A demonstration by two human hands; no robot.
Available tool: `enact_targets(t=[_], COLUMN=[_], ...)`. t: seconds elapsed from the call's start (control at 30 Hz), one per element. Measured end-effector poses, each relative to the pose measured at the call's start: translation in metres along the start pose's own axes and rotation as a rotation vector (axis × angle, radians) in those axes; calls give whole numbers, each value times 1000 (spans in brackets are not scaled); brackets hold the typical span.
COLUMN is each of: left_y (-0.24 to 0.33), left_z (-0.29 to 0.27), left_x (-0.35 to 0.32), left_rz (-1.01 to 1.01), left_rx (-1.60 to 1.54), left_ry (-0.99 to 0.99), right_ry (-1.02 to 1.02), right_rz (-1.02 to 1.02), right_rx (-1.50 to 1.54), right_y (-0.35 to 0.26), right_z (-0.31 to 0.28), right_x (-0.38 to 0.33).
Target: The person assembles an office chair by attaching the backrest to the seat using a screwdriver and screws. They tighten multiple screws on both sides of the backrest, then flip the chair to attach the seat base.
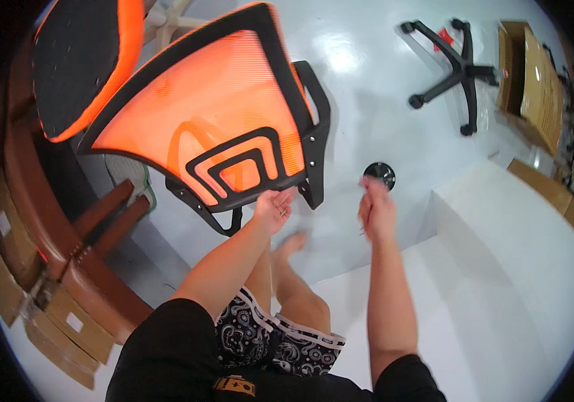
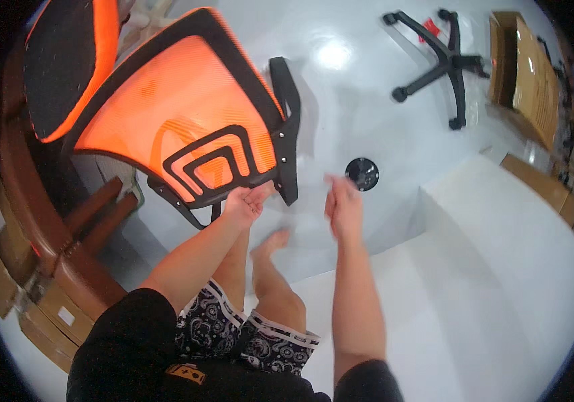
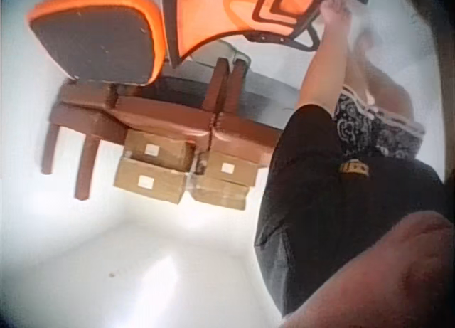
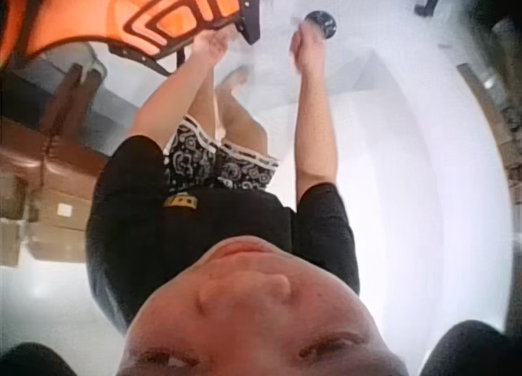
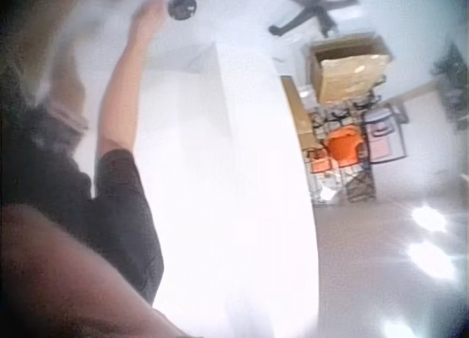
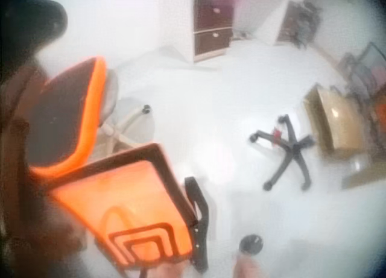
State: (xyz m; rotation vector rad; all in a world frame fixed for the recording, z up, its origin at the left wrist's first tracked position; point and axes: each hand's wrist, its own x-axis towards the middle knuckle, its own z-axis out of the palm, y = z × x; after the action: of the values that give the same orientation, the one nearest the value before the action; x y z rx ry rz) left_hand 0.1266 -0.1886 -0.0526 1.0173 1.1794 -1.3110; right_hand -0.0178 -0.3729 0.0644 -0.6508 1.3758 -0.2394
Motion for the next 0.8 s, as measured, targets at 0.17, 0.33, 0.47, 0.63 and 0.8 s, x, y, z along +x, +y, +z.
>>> enact_targets(t=[0.17, 0.33, 0.47, 0.63, 0.8], left_y=[-31, -21, -8, 69, 168], left_z=[-4, 0, -15, -96, -89], left_x=[23, 1, -14, -91, -251], left_rz=[-100, -123, -192, 291, 1865], left_rx=[-22, -102, 66, 408, 831], left_ry=[-51, -106, -170, 45, 573], right_ry=[-374, -395, -386, -330, -261], right_rz=[-363, -38, -53, -105, -97], right_rx=[-636, -584, -445, -307, -277], right_y=[-152, -176, -157, -123, -95], right_z=[90, 161, 165, 162, 153], right_x=[56, 27, 24, 15, -13])
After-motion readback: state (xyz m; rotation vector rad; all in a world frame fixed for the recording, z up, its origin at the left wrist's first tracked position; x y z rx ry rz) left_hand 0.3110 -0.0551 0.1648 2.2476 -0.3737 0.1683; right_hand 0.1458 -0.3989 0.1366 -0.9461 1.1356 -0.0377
